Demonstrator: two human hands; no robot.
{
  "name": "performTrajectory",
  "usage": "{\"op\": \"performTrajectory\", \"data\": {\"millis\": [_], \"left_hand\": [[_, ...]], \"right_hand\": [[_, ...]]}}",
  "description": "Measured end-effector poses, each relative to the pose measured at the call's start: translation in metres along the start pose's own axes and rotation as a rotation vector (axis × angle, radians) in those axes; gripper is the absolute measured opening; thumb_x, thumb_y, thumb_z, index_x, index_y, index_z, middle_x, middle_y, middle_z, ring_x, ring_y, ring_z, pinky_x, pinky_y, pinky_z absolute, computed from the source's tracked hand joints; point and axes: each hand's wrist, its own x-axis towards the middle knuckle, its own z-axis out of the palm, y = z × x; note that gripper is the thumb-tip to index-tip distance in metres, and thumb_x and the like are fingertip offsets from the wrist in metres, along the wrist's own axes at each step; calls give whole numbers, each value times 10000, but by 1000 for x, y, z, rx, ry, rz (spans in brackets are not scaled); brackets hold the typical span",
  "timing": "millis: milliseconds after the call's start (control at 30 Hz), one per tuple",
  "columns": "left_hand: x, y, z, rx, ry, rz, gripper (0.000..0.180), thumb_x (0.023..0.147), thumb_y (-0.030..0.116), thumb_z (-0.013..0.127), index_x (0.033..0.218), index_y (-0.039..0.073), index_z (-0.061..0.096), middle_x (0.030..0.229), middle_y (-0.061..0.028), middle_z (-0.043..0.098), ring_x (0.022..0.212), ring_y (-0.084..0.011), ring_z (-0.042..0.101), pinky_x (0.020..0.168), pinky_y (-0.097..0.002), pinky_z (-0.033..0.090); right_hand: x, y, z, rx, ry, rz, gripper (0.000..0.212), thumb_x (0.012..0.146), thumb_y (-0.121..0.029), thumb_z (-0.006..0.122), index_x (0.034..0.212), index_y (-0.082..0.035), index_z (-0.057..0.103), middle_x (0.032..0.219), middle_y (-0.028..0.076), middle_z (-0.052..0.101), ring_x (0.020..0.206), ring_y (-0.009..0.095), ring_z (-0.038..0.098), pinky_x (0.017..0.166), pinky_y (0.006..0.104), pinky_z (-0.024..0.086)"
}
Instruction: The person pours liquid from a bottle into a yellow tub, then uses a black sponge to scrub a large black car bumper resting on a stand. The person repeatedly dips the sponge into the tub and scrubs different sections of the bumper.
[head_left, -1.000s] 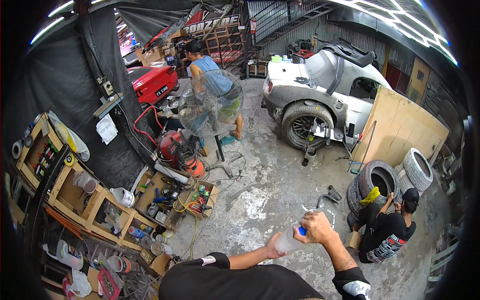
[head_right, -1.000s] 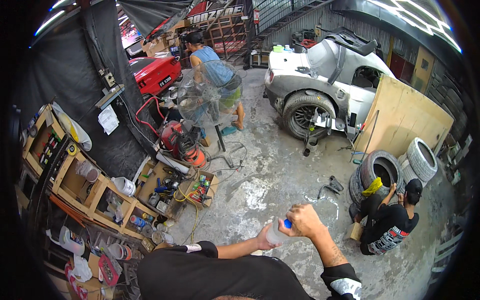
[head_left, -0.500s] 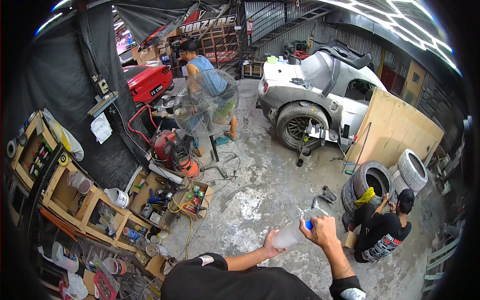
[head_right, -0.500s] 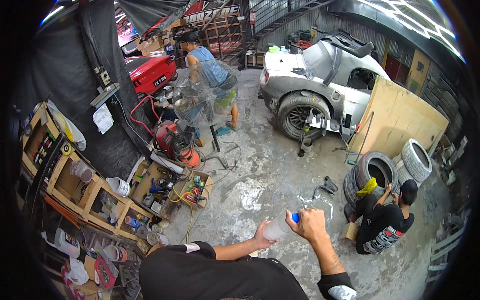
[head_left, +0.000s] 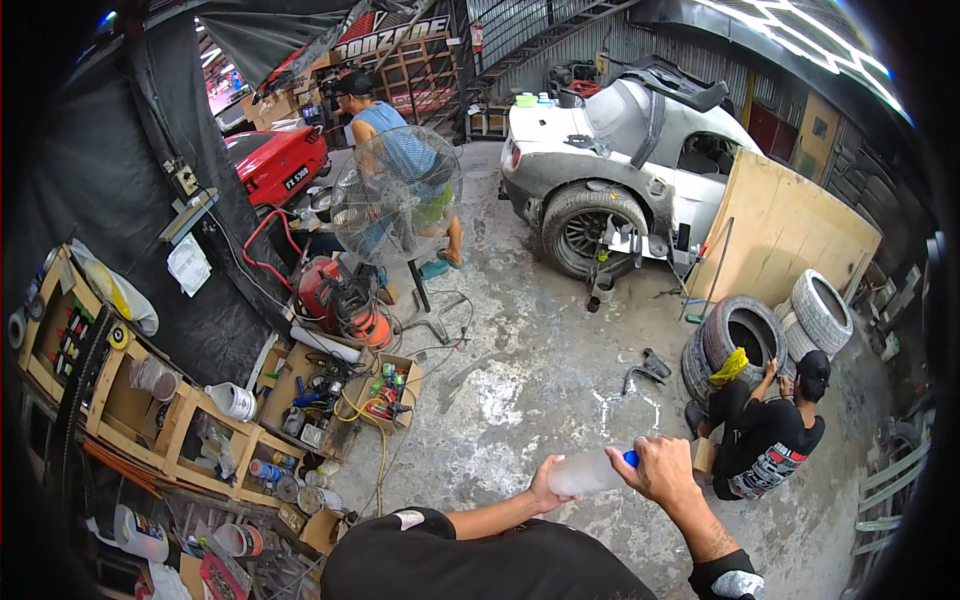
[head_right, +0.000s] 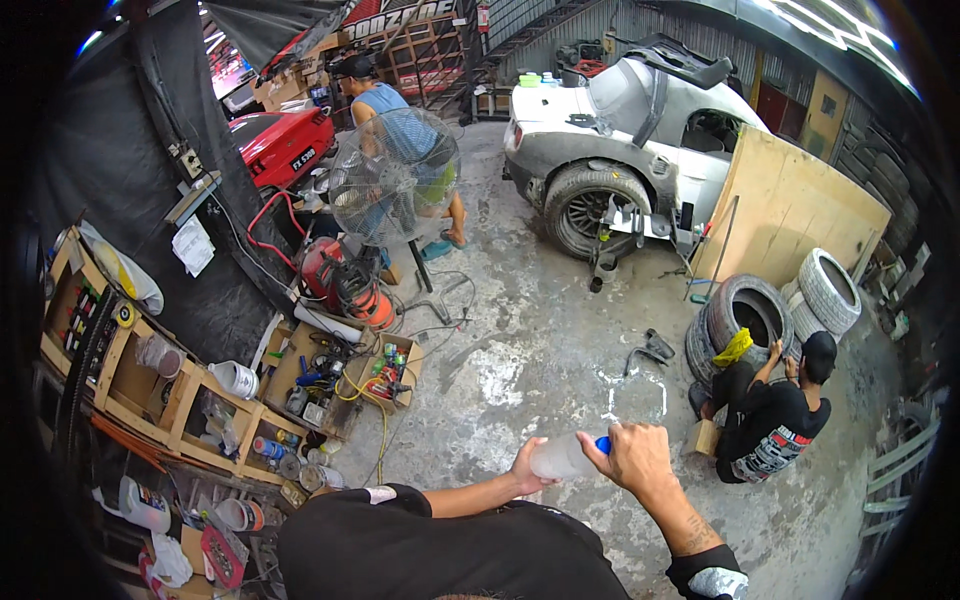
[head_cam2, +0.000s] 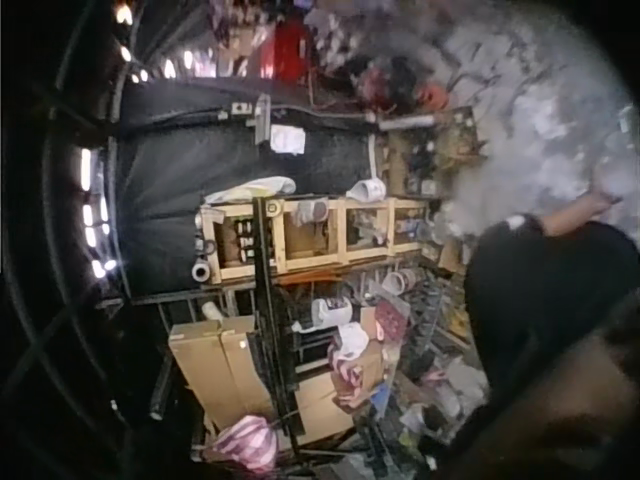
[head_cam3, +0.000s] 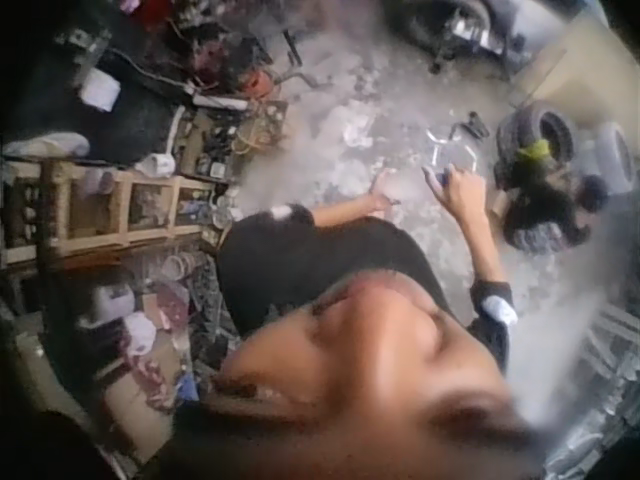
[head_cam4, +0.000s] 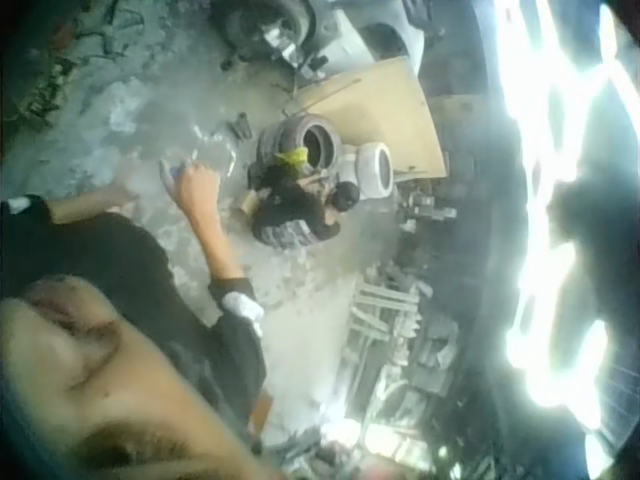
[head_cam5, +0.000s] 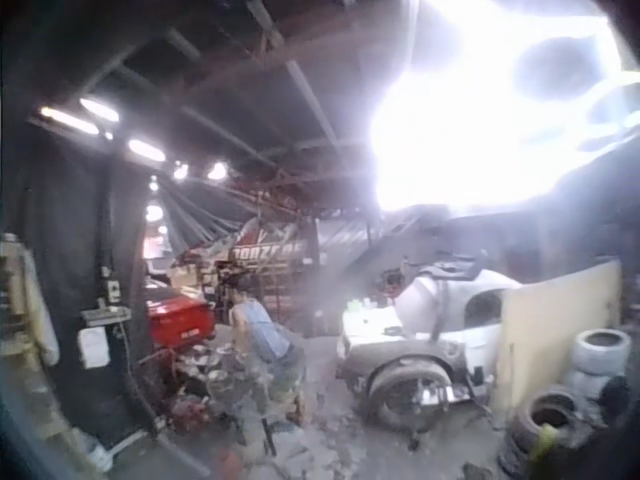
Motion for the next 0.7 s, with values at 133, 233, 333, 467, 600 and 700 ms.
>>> {"op": "performTrajectory", "data": {"millis": [133,233,333,467,600,700], "left_hand": [[2,9,9,12,-70,-48,591,968,566,406,1284,105,597,984,-100,691,684,-256,648,436,-298,431],[4,-2,-11,27,-143,-216,581,965,573,405,1285,130,601,980,-91,691,681,-254,640,432,-295,425],[1,-10,-22,51,-224,-317,562,966,573,393,1277,162,616,987,-81,691,676,-253,632,435,-297,424],[5,-8,-40,102,-93,-95,537,956,572,415,1254,180,628,962,-70,689,698,-233,638,474,-316,448],[-6,18,-23,138,-53,-95,519,943,562,449,1271,200,622,1009,-66,687,790,-224,667,527,-334,497],[13,24,-69,129,-412,-284,538,960,557,423,1302,188,614,1076,-60,687,839,-226,674,551,-357,524]], "right_hand": [[-1,17,16,69,107,32,414,863,-331,714,576,-55,603,562,132,589,498,318,612,503,421,486],[4,22,4,183,25,-324,365,840,-318,750,669,-36,594,677,127,576,599,311,611,595,398,522],[4,13,-4,189,-1,-452,409,863,-375,756,715,-31,594,763,149,605,582,321,605,610,389,538],[-29,-10,-6,137,-163,216,462,880,-391,767,891,24,565,815,170,588,778,392,627,669,443,535],[-36,6,0,371,-145,37,356,913,-206,740,1117,51,602,1014,203,611,924,400,655,759,461,554],[-23,5,-15,488,-240,-125,339,885,-138,759,1179,-18,640,1101,185,609,947,395,656,805,446,549]]}}
